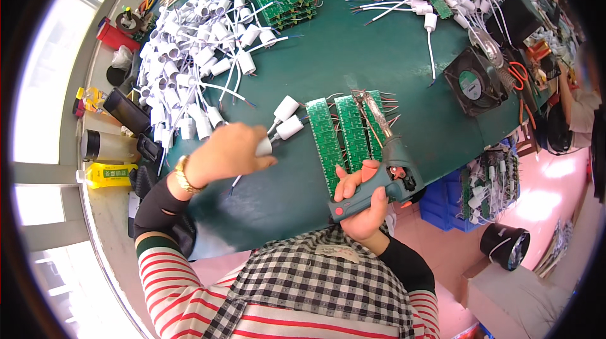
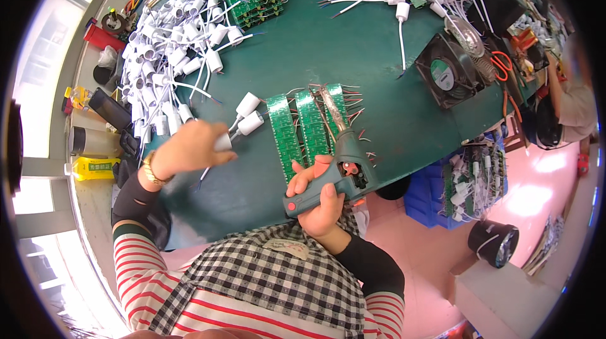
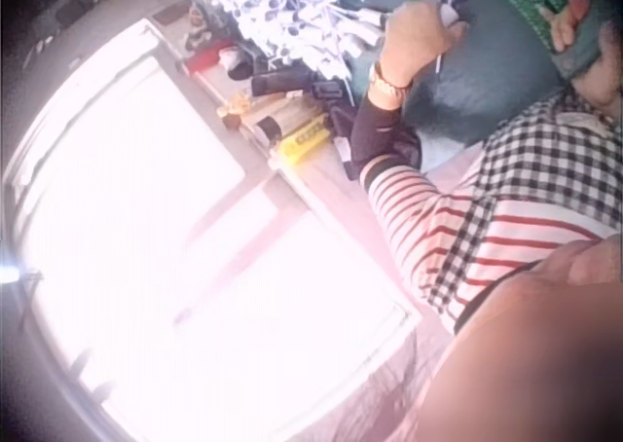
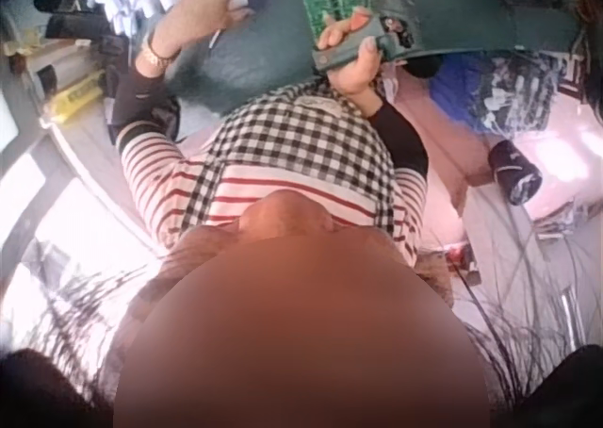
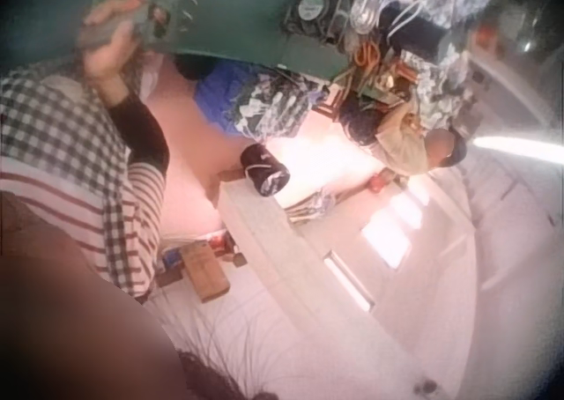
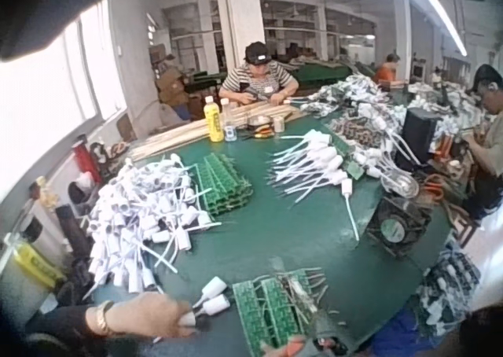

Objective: The person solders wires and electronic components onto a series of green printed circuit boards using a soldering iron.

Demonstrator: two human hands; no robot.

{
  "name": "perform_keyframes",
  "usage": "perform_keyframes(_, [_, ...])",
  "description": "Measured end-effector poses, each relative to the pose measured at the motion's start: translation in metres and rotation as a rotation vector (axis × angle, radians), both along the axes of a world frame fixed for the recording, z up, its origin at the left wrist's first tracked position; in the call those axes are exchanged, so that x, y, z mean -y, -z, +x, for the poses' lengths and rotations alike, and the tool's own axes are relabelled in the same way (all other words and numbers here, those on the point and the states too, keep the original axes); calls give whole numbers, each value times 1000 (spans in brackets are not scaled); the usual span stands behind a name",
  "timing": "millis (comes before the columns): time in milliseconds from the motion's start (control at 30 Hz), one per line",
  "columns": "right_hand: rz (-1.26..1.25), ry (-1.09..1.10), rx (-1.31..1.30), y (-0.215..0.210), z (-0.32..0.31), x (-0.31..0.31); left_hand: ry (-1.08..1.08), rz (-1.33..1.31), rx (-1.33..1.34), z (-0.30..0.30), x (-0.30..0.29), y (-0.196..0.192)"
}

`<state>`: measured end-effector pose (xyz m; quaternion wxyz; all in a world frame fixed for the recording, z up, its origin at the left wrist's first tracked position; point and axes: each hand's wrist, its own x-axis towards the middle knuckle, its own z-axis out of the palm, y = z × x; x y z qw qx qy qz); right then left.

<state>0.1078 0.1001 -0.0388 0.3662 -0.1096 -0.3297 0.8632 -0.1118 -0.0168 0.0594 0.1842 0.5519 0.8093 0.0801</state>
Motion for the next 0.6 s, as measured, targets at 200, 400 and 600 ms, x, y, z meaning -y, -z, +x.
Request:
perform_keyframes(200, [19,16,3,1,0,2,40,-132,-228,2,2,3])
perform_keyframes(400, [1,27,6,-1,0,2,106,25,-215,-11,-30,-11])
perform_keyframes(600, [-9,51,4,0,1,2,239,-117,-81,9,-21,10])
